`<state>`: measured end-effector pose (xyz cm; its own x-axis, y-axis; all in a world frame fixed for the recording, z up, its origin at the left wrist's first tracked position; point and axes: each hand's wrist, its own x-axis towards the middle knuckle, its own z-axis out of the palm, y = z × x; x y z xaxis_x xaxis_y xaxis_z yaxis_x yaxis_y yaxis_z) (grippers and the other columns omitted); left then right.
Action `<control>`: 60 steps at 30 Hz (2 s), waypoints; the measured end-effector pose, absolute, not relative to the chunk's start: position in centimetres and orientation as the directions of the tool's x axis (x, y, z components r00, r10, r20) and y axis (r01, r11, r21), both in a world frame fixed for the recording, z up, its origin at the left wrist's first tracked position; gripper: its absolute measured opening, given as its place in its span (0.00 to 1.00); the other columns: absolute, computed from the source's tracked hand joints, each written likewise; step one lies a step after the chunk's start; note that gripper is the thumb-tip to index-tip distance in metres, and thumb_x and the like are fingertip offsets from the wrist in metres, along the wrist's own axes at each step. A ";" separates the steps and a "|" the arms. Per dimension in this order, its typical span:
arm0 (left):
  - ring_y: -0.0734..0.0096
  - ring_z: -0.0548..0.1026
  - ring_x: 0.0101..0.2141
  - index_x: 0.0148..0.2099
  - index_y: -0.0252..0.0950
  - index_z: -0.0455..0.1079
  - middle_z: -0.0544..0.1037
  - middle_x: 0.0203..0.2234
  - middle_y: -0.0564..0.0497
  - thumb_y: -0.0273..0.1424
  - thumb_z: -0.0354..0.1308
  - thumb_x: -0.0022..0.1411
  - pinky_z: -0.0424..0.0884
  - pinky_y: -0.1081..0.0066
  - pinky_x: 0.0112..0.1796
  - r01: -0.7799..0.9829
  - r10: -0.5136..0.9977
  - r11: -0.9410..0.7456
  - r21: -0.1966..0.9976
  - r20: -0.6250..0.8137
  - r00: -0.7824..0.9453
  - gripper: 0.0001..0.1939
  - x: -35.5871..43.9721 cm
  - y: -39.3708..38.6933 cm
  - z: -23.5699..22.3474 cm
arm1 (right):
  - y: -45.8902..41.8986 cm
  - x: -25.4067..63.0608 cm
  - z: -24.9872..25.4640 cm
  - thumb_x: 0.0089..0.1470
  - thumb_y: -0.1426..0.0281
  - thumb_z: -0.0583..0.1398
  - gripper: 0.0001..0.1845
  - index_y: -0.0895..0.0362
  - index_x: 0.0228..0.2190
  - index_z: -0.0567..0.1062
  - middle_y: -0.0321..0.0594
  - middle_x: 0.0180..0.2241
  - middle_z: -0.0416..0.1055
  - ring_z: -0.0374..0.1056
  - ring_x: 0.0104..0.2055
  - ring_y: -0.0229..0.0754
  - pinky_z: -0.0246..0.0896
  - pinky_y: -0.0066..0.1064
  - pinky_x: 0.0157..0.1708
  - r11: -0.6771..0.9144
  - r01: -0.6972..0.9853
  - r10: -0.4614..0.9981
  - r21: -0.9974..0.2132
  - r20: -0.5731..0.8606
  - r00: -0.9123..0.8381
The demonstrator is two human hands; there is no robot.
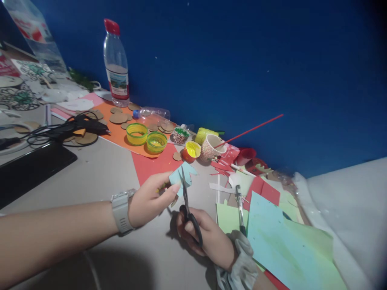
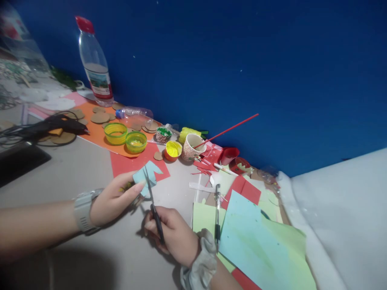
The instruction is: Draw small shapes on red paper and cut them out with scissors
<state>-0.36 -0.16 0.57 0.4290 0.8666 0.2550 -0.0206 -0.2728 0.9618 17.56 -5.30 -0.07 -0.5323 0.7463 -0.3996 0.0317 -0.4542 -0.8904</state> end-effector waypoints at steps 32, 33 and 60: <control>0.76 0.63 0.23 0.31 0.36 0.61 0.67 0.21 0.56 0.32 0.47 0.68 0.61 0.76 0.25 -0.025 0.868 -0.278 0.960 0.262 0.422 0.12 -0.3 -0.1 0.5 | -5.4 17.6 0.0 0.47 0.45 0.62 0.28 0.58 0.25 0.64 0.26 0.18 0.54 0.46 0.13 0.25 0.39 0.19 0.09 -0.448 0.011 0.754 -0.894 -0.384 -0.534; 0.76 0.64 0.23 0.31 0.36 0.61 0.67 0.21 0.56 0.32 0.47 0.68 0.60 0.76 0.25 -0.025 0.868 -0.279 0.960 0.263 0.422 0.12 -0.3 -0.1 0.5 | -5.4 17.6 0.0 0.47 0.45 0.62 0.28 0.58 0.25 0.64 0.26 0.18 0.54 0.46 0.13 0.25 0.39 0.19 0.09 -0.448 0.012 0.752 -0.894 -0.384 -0.536; 0.78 0.62 0.21 0.30 0.37 0.61 0.64 0.20 0.58 0.37 0.45 0.69 0.60 0.78 0.23 -0.122 0.955 -0.127 0.984 0.154 0.253 0.15 0.0 -0.1 0.3 | -5.5 17.9 -0.2 0.52 0.45 0.58 0.28 0.60 0.34 0.70 0.26 0.18 0.54 0.48 0.13 0.25 0.43 0.17 0.09 -0.408 0.010 0.739 -0.913 -0.337 -0.583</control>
<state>-0.02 -0.10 0.31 0.2531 0.9551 0.1542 -0.1216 -0.1267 0.9845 17.88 -5.52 -0.18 -0.5834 0.7391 -0.3368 0.0101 -0.4080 -0.9129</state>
